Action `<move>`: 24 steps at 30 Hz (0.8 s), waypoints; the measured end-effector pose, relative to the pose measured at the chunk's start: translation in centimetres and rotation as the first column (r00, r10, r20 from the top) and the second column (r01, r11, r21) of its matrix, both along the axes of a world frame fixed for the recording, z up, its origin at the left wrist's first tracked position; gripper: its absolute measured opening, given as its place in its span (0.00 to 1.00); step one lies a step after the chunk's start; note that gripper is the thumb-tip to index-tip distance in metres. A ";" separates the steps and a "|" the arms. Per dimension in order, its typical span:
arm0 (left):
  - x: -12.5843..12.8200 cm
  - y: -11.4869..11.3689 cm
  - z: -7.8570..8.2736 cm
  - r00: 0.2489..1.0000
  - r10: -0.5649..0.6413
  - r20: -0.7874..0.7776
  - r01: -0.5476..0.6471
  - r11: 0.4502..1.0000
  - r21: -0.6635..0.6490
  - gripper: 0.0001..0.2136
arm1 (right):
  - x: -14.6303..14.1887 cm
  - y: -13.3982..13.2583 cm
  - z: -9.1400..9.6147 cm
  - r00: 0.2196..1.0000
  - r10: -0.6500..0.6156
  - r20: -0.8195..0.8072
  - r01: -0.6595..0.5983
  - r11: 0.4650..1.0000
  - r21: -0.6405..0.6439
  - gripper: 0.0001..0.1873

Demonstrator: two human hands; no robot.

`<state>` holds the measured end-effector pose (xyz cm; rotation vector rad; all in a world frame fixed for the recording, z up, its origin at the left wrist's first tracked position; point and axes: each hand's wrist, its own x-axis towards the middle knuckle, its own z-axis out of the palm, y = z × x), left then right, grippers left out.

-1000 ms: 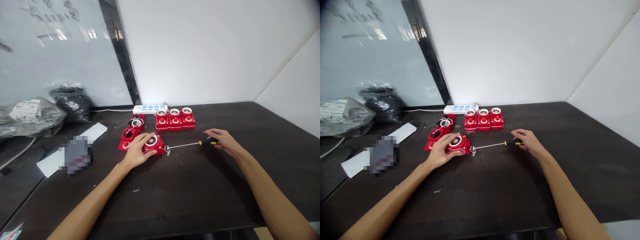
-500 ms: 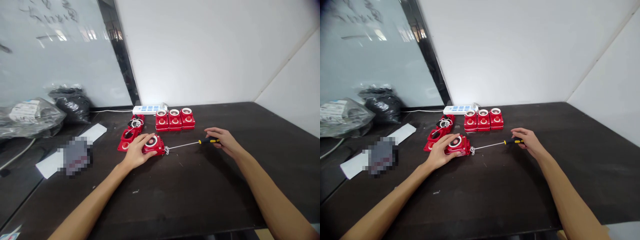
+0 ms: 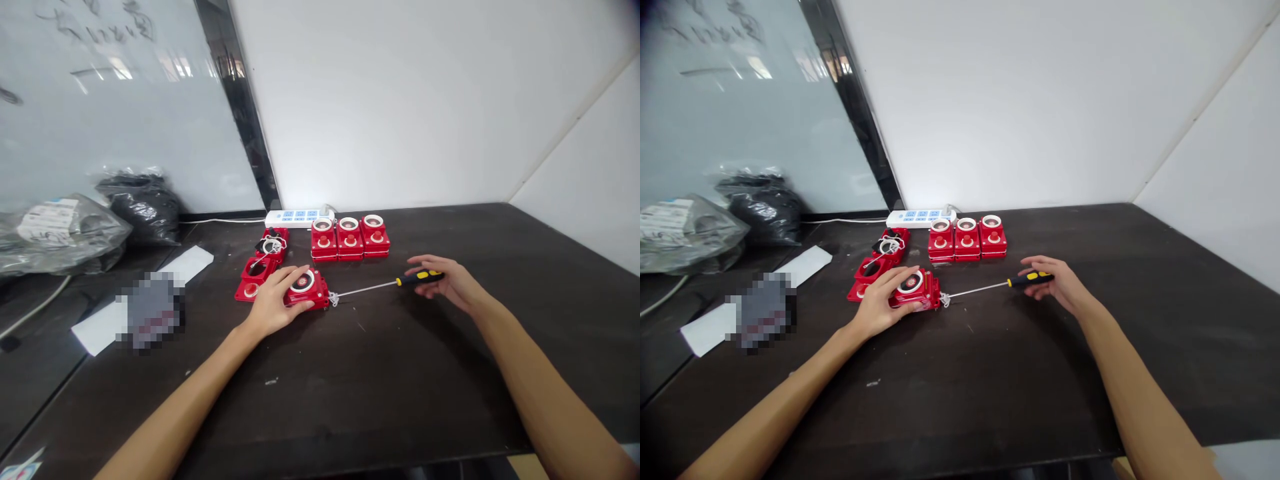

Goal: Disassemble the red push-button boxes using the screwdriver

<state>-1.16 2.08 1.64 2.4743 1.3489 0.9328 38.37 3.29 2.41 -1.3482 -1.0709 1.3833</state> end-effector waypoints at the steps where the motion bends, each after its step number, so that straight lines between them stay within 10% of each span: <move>1: 0.0 0.0 0.0 1.000 0.001 0.001 -0.001 1.000 -0.001 0.31 | 0.0 0.0 0.0 0.999 -0.024 0.045 0.024 1.000 -0.011 0.20; 24: 0.2 -0.1 0.1 1.000 0.021 -0.018 -0.021 1.000 -0.002 0.30 | 0.0 0.1 -0.1 1.000 -0.004 0.000 0.004 0.993 0.120 0.21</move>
